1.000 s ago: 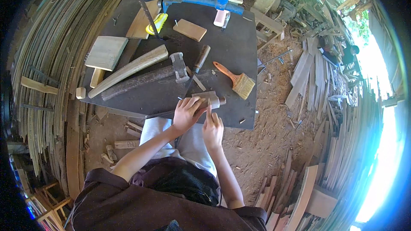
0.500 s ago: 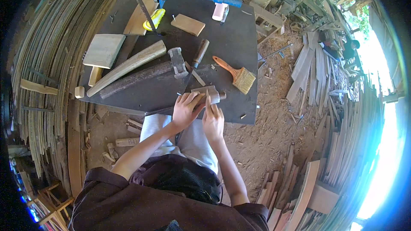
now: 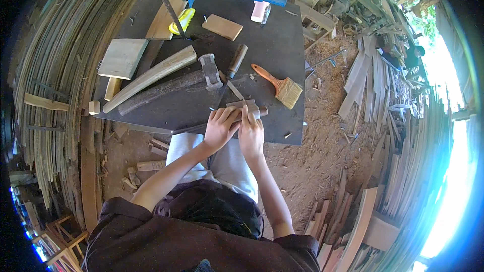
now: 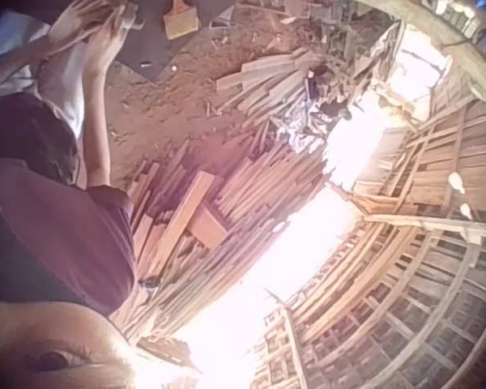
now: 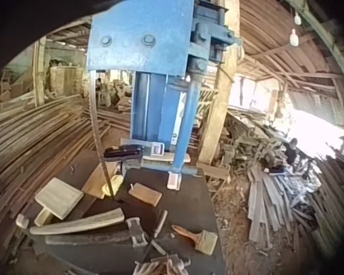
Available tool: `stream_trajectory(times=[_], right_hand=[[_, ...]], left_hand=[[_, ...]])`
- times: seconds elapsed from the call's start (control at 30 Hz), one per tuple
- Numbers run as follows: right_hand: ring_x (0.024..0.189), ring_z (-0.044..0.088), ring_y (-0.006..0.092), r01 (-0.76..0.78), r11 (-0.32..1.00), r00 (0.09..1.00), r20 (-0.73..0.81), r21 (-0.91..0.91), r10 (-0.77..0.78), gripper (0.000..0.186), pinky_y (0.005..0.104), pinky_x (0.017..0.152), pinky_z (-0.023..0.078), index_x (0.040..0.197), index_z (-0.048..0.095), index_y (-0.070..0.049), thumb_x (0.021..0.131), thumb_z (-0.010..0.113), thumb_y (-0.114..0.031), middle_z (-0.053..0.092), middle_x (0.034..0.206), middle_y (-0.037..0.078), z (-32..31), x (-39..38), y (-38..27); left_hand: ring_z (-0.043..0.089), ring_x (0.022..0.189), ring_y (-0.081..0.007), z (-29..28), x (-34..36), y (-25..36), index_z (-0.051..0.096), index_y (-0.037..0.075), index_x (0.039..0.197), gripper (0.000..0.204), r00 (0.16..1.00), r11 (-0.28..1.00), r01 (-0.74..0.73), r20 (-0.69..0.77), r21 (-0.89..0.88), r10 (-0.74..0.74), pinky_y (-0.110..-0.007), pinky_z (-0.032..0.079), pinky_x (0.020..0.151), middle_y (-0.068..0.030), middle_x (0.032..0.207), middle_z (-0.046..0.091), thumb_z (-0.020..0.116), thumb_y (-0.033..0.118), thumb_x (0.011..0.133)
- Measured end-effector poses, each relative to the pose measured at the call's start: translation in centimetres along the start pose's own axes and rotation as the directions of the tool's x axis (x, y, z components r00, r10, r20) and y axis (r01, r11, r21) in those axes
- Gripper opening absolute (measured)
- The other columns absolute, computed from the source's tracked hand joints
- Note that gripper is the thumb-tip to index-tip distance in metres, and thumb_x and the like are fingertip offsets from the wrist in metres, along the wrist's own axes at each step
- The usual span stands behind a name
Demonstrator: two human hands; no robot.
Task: The person uses a chisel and a wooden mallet to carve a small piece of wood on a workbench. They repeatedly strike the chisel to remove wood shavings and shape the piece. The person also uses a brush to sweep away debris and a sanding block to smooth the surface of the wood.
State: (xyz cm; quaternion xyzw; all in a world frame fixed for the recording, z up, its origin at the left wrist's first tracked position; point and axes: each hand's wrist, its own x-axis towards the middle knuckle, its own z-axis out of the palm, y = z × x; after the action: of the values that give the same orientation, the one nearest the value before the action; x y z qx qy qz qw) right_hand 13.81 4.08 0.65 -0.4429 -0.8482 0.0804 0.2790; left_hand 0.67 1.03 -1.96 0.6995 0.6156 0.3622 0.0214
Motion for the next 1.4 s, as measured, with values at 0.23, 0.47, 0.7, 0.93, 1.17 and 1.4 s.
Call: stream_trajectory(times=[0.23,0.47,0.7,0.93,1.17,1.4], right_hand=[[0.073,0.057,0.033,-0.074,0.997,0.991,0.108,-0.016,0.075,0.054,0.0408,0.069,0.049,0.134,0.051,0.004,0.08,0.058,0.003,0.058,0.089,0.015,-1.4,-3.1,-0.2],[0.075,0.057,0.0338,-0.073,0.997,0.989,0.133,0.024,0.069,0.057,0.0417,0.071,0.049,0.136,0.048,0.004,0.08,0.056,0.005,0.058,0.09,0.017,-1.4,-1.0,-0.4],[0.077,0.059,0.0332,-0.045,0.999,0.993,0.112,0.027,0.042,0.058,0.0411,0.071,0.05,0.134,0.049,0.006,0.076,0.058,0.008,0.059,0.092,0.016,-1.3,-1.8,0.0],[0.073,0.058,0.0338,-0.062,0.995,0.994,0.093,0.08,0.055,0.057,0.0418,0.071,0.05,0.132,0.052,0.005,0.075,0.058,0.008,0.059,0.089,0.017,-1.3,-2.0,-0.1],[0.07,0.056,0.0328,-0.058,0.996,0.998,0.042,0.07,0.055,0.058,0.0412,0.069,0.05,0.132,0.052,0.005,0.074,0.057,0.009,0.058,0.09,0.016,-0.6,-0.9,-0.3],[0.07,0.056,0.0335,-0.137,0.987,0.974,0.194,0.088,0.118,0.062,0.0416,0.069,0.05,0.135,0.051,0.001,0.074,0.057,0.009,0.056,0.087,0.016,-2.2,-3.4,-0.4]], left_hand=[[0.059,0.095,-0.0231,0.0,0.0,0.3,0.065,0.008,0.111,0.036,0.999,1.0,0.011,-0.043,-0.007,-0.011,-0.037,0.045,0.081,-0.0047,0.107,0.061,0.071,0.028,0.082],[0.059,0.095,-0.0223,0.1,0.0,0.0,0.065,0.008,0.113,0.037,0.999,1.0,-0.016,-0.052,0.0,0.016,-0.036,0.045,0.08,-0.004,0.107,0.061,0.07,0.027,0.082],[0.059,0.094,-0.0233,0.1,0.1,0.3,0.064,0.007,0.113,0.036,0.999,1.0,-0.002,-0.043,-0.008,0.001,-0.037,0.045,0.081,-0.0043,0.107,0.061,0.07,0.025,0.083],[0.059,0.096,-0.0231,-0.1,0.2,0.1,0.064,0.008,0.113,0.036,0.998,1.0,-0.03,-0.06,0.002,0.03,-0.037,0.045,0.082,-0.0045,0.108,0.061,0.07,0.025,0.081],[0.059,0.096,-0.0234,0.1,0.1,0.3,0.063,0.008,0.114,0.038,1.0,1.0,-0.002,-0.031,-0.005,0.002,-0.037,0.046,0.081,-0.0046,0.109,0.061,0.071,0.026,0.081],[0.059,0.095,-0.0231,0.1,-0.1,0.2,0.064,0.009,0.113,0.037,0.997,1.0,-0.023,-0.071,0.015,0.024,-0.037,0.046,0.081,-0.0044,0.109,0.061,0.071,0.026,0.082]])
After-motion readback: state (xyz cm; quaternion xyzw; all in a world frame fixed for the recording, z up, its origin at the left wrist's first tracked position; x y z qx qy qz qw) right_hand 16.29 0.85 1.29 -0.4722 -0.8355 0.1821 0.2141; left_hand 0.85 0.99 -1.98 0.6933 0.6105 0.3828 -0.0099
